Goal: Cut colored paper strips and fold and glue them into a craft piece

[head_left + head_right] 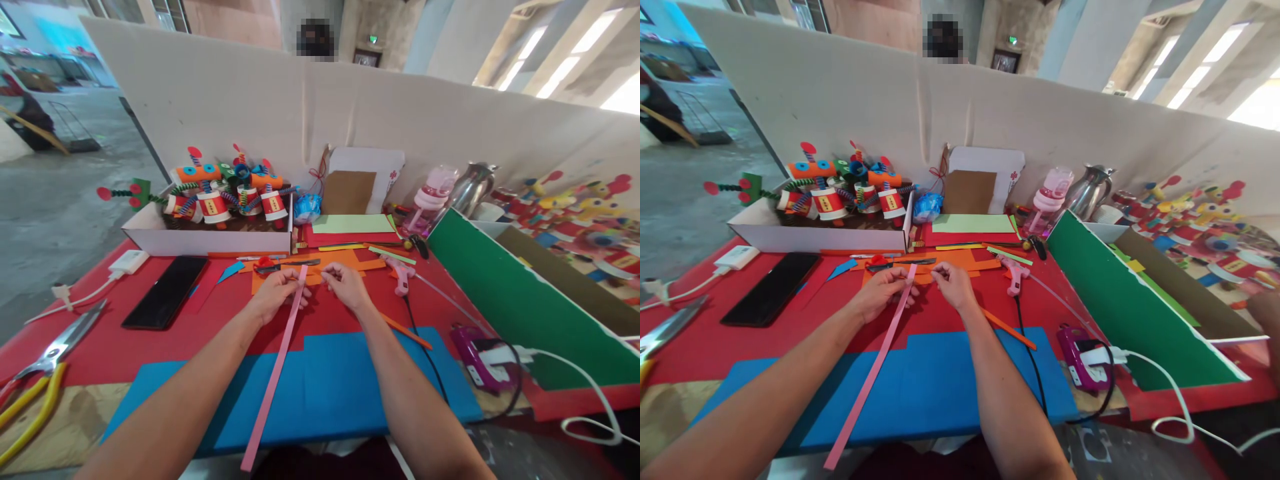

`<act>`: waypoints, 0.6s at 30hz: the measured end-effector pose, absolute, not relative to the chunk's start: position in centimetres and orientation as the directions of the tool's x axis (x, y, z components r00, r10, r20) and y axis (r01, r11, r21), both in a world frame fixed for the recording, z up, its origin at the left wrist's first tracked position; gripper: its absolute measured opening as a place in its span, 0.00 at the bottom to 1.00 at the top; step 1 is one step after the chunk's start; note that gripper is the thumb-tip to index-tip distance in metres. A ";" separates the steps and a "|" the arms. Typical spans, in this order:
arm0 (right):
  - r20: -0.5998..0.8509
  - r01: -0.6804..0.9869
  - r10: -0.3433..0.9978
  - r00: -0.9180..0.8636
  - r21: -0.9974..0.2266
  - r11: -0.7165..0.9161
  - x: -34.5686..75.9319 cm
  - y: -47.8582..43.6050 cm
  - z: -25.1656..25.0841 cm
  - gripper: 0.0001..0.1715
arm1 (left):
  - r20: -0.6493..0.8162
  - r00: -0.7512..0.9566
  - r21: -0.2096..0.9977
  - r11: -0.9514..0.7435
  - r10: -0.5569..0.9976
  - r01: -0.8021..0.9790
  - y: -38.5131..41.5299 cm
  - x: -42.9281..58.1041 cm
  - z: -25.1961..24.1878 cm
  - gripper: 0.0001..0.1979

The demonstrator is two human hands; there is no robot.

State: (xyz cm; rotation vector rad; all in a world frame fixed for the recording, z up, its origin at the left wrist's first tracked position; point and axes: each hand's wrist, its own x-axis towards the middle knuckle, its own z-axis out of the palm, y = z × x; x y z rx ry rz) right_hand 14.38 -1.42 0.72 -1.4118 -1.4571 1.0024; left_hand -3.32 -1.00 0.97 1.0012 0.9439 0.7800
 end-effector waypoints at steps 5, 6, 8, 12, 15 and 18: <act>0.050 0.093 0.999 0.008 -0.994 0.049 13.5 -1.5 1.1 0.12 | -0.073 0.302 0.986 0.114 0.950 -0.122 -0.7 -3.4 1.2 0.14; 0.039 0.074 0.999 0.003 -0.997 0.038 13.3 -1.6 1.1 0.13 | -0.051 0.278 0.985 0.094 0.959 -0.145 -0.7 -3.4 1.3 0.14; 0.012 0.067 1.000 0.014 -0.998 0.011 12.7 -1.8 0.9 0.15 | -0.055 0.253 0.968 0.113 0.966 -0.222 -0.9 -3.1 1.6 0.15; 0.023 0.230 0.998 0.059 -0.973 0.008 11.8 -2.1 0.3 0.11 | -0.114 0.267 0.943 0.189 0.957 -0.275 -1.3 -2.5 1.5 0.16; 0.032 0.309 0.998 0.047 -0.951 0.016 11.2 -2.4 0.2 0.10 | -0.093 0.241 0.973 0.139 0.966 -0.184 -1.4 -2.4 1.3 0.15; 0.005 0.263 0.998 0.056 -0.965 -0.010 10.6 -2.7 0.0 0.10 | -0.089 0.196 0.984 0.117 0.976 -0.133 -1.2 -2.5 1.1 0.15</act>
